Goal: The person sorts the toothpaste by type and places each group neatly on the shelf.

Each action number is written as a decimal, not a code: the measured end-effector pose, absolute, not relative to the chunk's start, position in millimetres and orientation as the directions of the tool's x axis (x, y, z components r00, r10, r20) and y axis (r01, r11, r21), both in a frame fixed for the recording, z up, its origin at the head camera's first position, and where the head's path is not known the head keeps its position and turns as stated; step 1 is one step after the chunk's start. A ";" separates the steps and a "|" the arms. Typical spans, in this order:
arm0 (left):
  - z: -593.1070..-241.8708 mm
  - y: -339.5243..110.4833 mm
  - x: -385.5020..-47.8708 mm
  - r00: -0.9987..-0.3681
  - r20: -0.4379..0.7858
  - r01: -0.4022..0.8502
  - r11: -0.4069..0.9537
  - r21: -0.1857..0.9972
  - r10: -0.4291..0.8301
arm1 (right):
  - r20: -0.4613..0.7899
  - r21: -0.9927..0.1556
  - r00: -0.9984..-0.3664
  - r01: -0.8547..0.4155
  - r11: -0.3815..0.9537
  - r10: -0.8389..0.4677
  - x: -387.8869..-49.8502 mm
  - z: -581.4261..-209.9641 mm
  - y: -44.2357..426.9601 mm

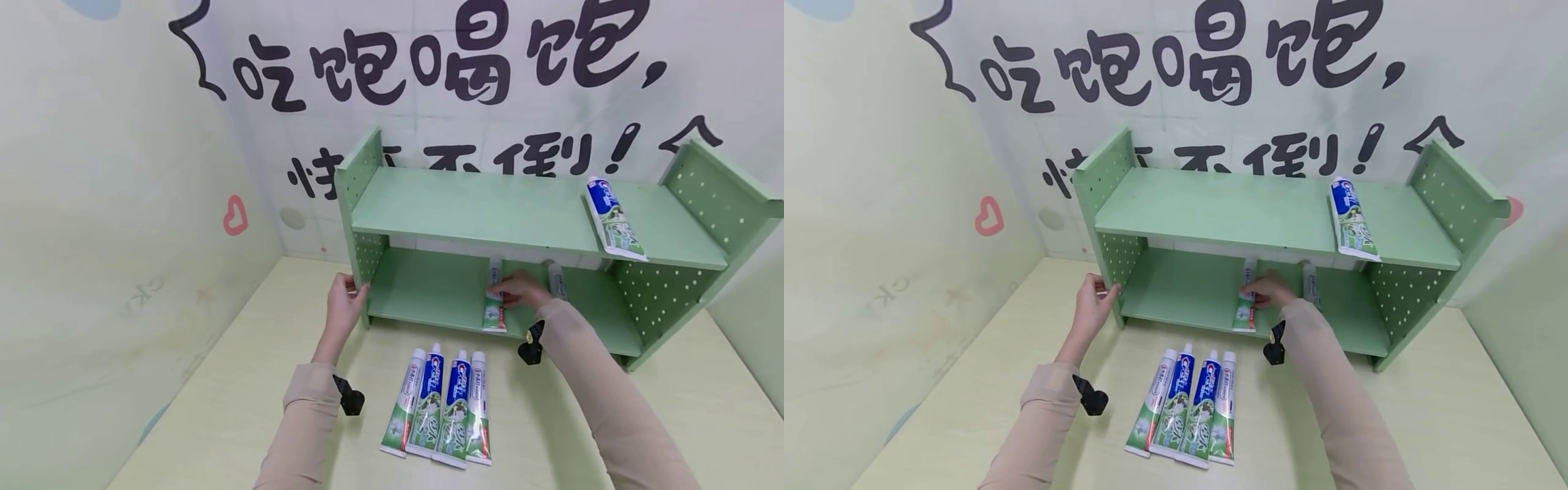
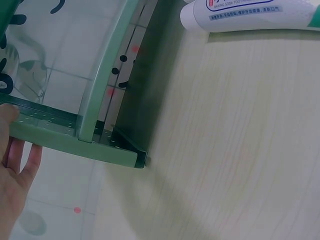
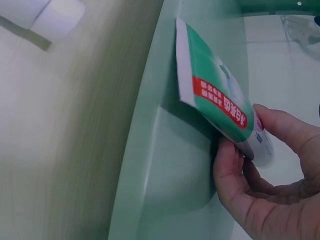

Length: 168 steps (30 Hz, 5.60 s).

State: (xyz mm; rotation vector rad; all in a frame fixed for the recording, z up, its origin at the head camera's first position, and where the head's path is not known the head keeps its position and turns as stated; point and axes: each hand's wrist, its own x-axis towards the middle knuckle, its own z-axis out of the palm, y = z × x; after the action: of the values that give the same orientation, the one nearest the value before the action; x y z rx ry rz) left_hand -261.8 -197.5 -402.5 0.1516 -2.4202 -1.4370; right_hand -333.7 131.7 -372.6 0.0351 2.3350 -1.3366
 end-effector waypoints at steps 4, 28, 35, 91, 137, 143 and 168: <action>-402.4 -197.5 -261.0 -0.942 0.219 0.072 0.485 0.871 -0.254 | -0.390 -0.810 -0.901 0.238 0.536 -0.189 -333.2 -372.1 136.2; -402.9 -197.1 -261.5 -0.943 0.221 0.077 0.480 0.874 -0.250 | -0.380 -0.780 -0.913 0.228 0.583 -0.150 -327.3 -369.1 140.6; -403.7 -197.5 -262.5 -0.939 0.232 0.086 0.483 0.871 -0.253 | -0.351 -0.760 -0.927 0.199 0.619 -0.133 -325.9 -368.4 140.0; -403.0 -196.8 -265.6 -0.945 0.206 0.053 0.501 0.864 -0.255 | -0.277 -0.808 -0.942 0.121 0.576 -0.191 -275.2 -352.1 133.1; -402.0 -197.8 -265.1 -0.952 0.185 0.045 0.488 0.872 -0.243 | -0.370 -0.832 -0.904 0.219 0.511 -0.215 -209.1 -421.9 117.2; -400.6 -195.8 -264.4 -0.954 0.185 0.048 0.488 0.872 -0.238 | -0.395 -0.804 -0.901 0.243 0.542 -0.182 -200.0 -430.4 112.6; -401.7 -195.7 -265.2 -0.956 0.172 0.036 0.489 0.872 -0.237 | -0.390 -0.821 -0.905 0.256 0.510 -0.172 -182.7 -441.6 100.5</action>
State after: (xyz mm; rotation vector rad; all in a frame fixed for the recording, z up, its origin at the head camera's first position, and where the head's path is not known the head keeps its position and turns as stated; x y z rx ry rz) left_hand -265.2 -195.7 -401.7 0.1709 -2.4681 -1.4538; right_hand -182.7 100.5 -441.6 0.0696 2.3317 -1.3690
